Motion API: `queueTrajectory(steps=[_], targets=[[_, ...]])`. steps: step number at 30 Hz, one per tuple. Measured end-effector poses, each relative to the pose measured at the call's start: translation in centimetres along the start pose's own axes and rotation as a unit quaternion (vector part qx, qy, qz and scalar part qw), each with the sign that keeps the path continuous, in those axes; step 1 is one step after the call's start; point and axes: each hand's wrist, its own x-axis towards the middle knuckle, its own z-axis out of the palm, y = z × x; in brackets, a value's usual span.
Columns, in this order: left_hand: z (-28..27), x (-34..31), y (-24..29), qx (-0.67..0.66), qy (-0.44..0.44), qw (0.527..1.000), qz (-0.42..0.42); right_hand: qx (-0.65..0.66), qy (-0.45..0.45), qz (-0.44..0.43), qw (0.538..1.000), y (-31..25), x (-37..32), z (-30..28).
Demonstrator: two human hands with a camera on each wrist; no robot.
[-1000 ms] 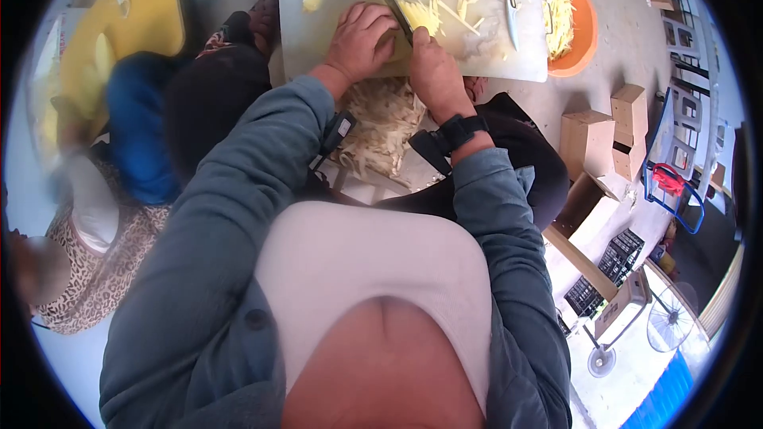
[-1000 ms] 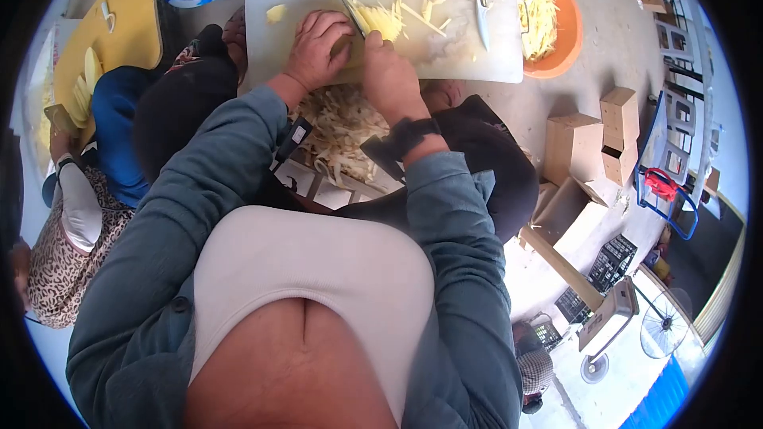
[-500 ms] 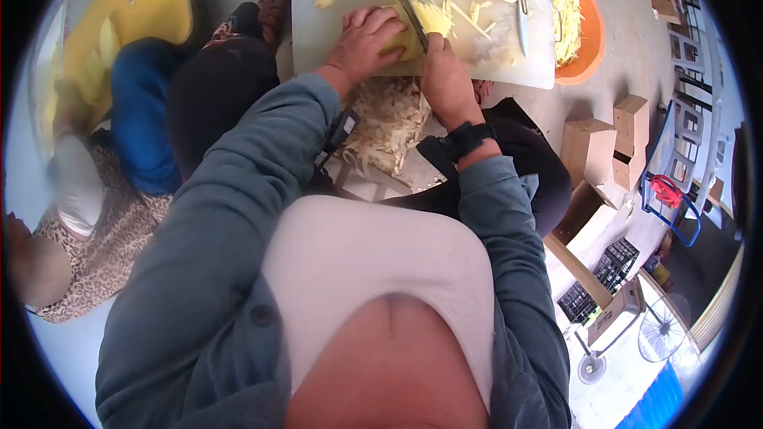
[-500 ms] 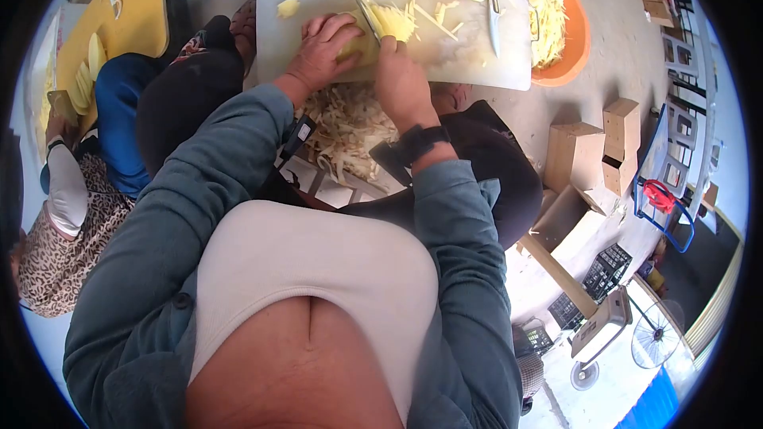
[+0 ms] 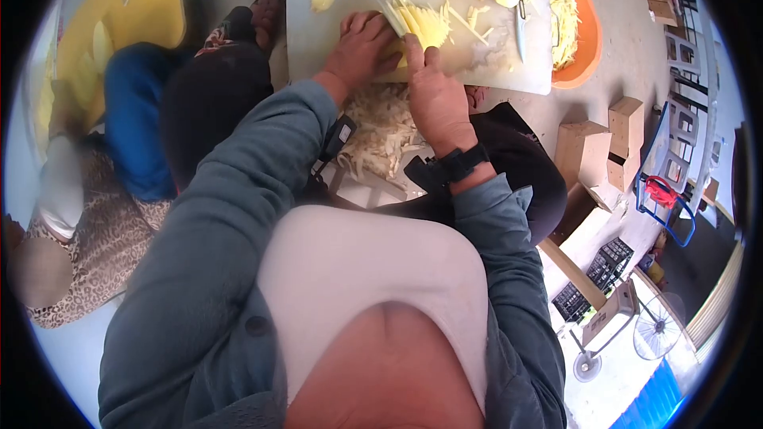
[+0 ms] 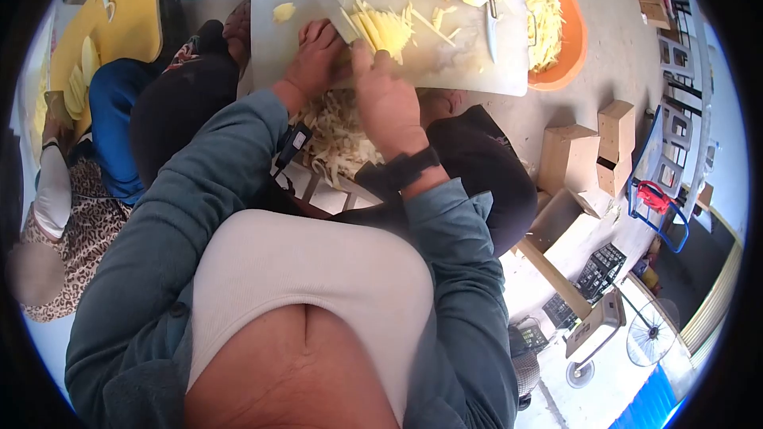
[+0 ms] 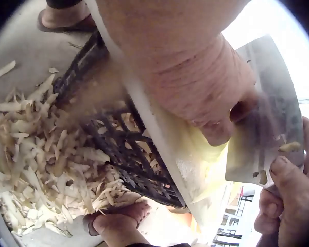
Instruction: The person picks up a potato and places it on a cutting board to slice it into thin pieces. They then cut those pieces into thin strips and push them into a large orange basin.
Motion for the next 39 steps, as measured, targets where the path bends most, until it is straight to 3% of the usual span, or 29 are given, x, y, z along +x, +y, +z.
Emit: queueTrajectory(steps=[13, 24, 39], targets=[[0.0, 0.5, 0.2, 0.023, 0.014, 0.999, 0.021, -0.019, 0.049, -0.002, 0.999, -0.6, -0.2, 0.2], [0.3, 0.4, 0.4, 0.025, 0.000, 1.000, 0.002, 0.108, 0.014, 0.001, 0.994, 0.8, 0.6, 0.3], [-0.3, 0.4, 0.6, 0.000, -0.018, 1.000, 0.001, 0.117, 0.020, 0.001, 0.993, 3.7, 3.4, 3.6]])
